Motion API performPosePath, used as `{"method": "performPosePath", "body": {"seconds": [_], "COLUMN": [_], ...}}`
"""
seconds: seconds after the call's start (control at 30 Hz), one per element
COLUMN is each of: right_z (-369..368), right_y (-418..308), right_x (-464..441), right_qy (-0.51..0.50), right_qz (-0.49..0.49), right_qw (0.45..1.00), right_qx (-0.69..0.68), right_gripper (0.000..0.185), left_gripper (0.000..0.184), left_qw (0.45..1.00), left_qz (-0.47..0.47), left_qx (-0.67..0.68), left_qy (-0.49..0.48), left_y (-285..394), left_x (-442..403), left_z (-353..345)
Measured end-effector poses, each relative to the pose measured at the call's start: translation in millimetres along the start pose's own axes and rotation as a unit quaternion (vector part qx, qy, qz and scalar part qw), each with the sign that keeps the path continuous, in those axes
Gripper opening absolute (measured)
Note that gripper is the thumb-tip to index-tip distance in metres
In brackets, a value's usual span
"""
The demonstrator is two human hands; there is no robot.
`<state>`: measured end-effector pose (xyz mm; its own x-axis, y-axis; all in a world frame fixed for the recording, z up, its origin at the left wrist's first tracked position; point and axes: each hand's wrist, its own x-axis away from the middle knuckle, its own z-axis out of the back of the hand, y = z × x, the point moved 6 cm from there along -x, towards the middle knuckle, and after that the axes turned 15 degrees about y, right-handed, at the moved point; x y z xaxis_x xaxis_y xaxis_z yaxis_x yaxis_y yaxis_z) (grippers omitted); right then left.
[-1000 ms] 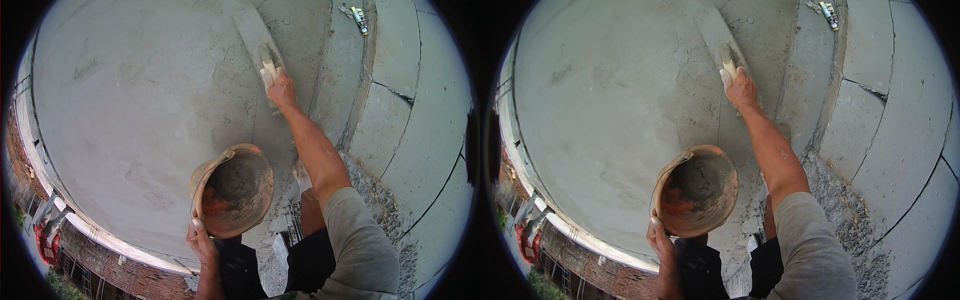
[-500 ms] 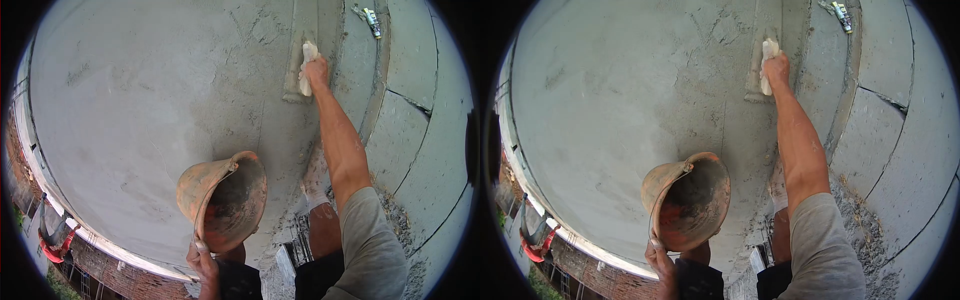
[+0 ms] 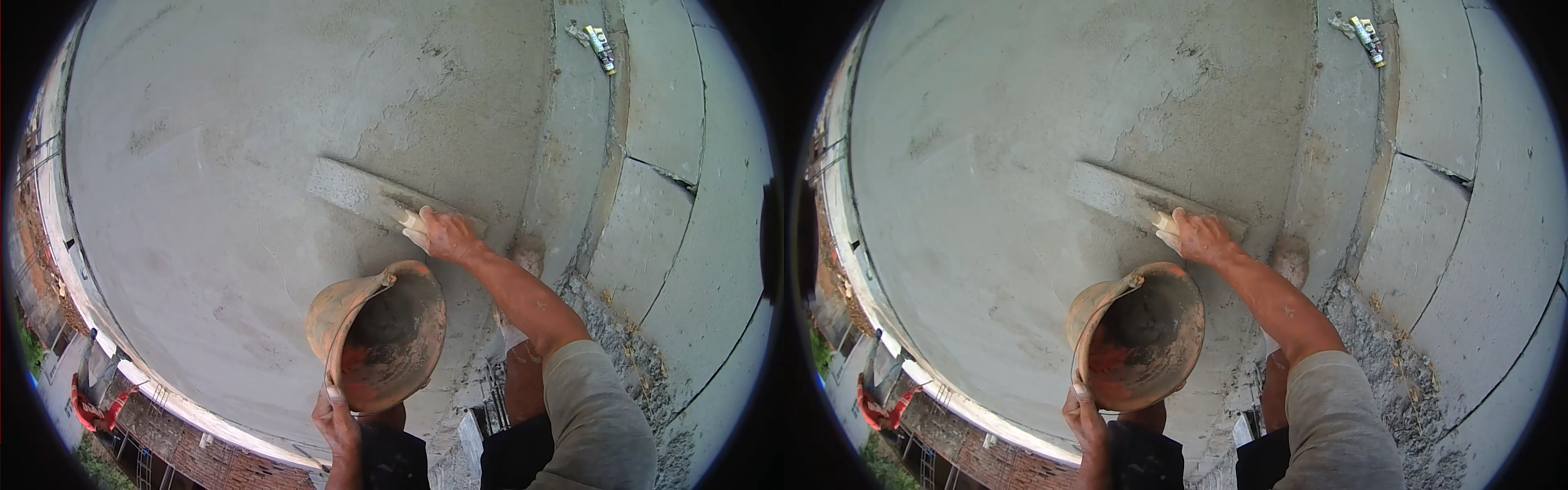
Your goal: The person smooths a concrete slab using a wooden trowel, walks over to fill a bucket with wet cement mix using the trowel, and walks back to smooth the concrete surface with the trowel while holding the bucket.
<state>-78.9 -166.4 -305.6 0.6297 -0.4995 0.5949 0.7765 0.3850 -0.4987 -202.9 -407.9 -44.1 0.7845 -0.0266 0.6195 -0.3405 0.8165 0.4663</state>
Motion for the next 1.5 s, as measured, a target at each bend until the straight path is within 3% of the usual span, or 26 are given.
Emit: {"method": "performPosePath", "body": {"seconds": [0.07, 0.13, 0.27, 0.4, 0.53, 0.7, 0.8, 0.87, 0.97, 1.03, 1.1, 1.17, 1.23, 1.3, 1.37, 1.47, 1.5], "right_z": [12.6, 40.4, 96.6, 113.6, 80.3, 59.2, 67.5, 109.0, 124.5, 121.4, 112.2, 75.8, 35.8, 3.5, -8.7, 13.0, 22.7], "right_y": [-20.5, -34.2, -1.0, 75.6, 95.9, 113.2, 166.4, 151.1, 128.8, 96.8, 67.8, 70.1, 58.2, 42.5, 29.8, 10.4, 7.5], "right_x": [-43.2, -93.4, -133.9, -79.6, -7.5, 49.2, -8.5, -61.2, -117.3, -131.5, -119.5, -95.2, -35.2, 29.2, 63.6, 25.6, -1.7], "right_qy": [0.067, 0.140, 0.155, 0.310, 0.372, 0.430, 0.453, 0.422, 0.386, 0.305, 0.207, 0.219, 0.175, 0.163, 0.162, 0.125, 0.185], "right_qz": [0.024, 0.030, -0.091, -0.229, -0.326, -0.322, -0.341, -0.356, -0.307, -0.278, -0.239, -0.261, -0.221, -0.141, -0.123, -0.125, -0.083], "right_qw": [0.997, 0.989, 0.983, 0.923, 0.868, 0.841, 0.788, 0.734, 0.762, 0.863, 0.924, 0.929, 0.953, 0.971, 0.972, 0.979, 0.976], "right_qx": [0.008, 0.029, 0.046, -0.012, -0.032, -0.055, -0.239, -0.396, -0.419, -0.291, -0.214, -0.141, -0.111, -0.105, -0.120, -0.103, -0.084], "right_gripper": [0.042, 0.044, 0.049, 0.041, 0.048, 0.047, 0.042, 0.034, 0.029, 0.026, 0.049, 0.055, 0.057, 0.048, 0.043, 0.041, 0.044], "left_gripper": [0.054, 0.054, 0.050, 0.050, 0.051, 0.054, 0.055, 0.056, 0.056, 0.056, 0.056, 0.056, 0.054, 0.054, 0.054, 0.054, 0.055], "left_qw": [1.000, 1.000, 0.998, 0.998, 0.998, 0.999, 1.000, 0.999, 0.999, 0.999, 0.999, 1.000, 0.999, 0.999, 0.999, 0.999, 1.000], "left_qz": [0.011, -0.015, -0.062, -0.041, -0.044, -0.032, -0.003, -0.004, -0.012, -0.006, 0.006, -0.004, -0.030, -0.036, -0.044, -0.032, -0.020], "left_qx": [-0.007, -0.013, -0.032, -0.033, -0.011, -0.009, -0.018, -0.026, -0.040, -0.041, -0.034, -0.008, -0.013, -0.006, 0.006, -0.004, -0.012], "left_qy": [-0.010, -0.015, -0.010, -0.035, -0.033, -0.023, -0.023, -0.021, 0.006, 0.016, 0.020, 0.028, 0.021, 0.021, 0.024, 0.022, 0.013], "left_y": [-3.5, -1.3, 10.2, 8.4, 10.6, 1.9, -14.3, -21.9, -30.6, -37.0, -37.1, -21.5, -15.6, -5.6, -1.2, -8.3, -13.7], "left_x": [2.4, 1.9, 4.2, 10.4, 8.4, 6.8, 7.5, 3.3, -2.3, -4.3, 0.8, -5.6, -7.6, -8.5, -9.0, -8.0, -8.7], "left_z": [-2.0, -11.9, -18.8, -24.2, -26.2, -3.5, 8.4, 9.0, 14.3, 18.5, 16.5, 7.8, 9.7, 5.0, 4.9, 7.2, 7.7]}}
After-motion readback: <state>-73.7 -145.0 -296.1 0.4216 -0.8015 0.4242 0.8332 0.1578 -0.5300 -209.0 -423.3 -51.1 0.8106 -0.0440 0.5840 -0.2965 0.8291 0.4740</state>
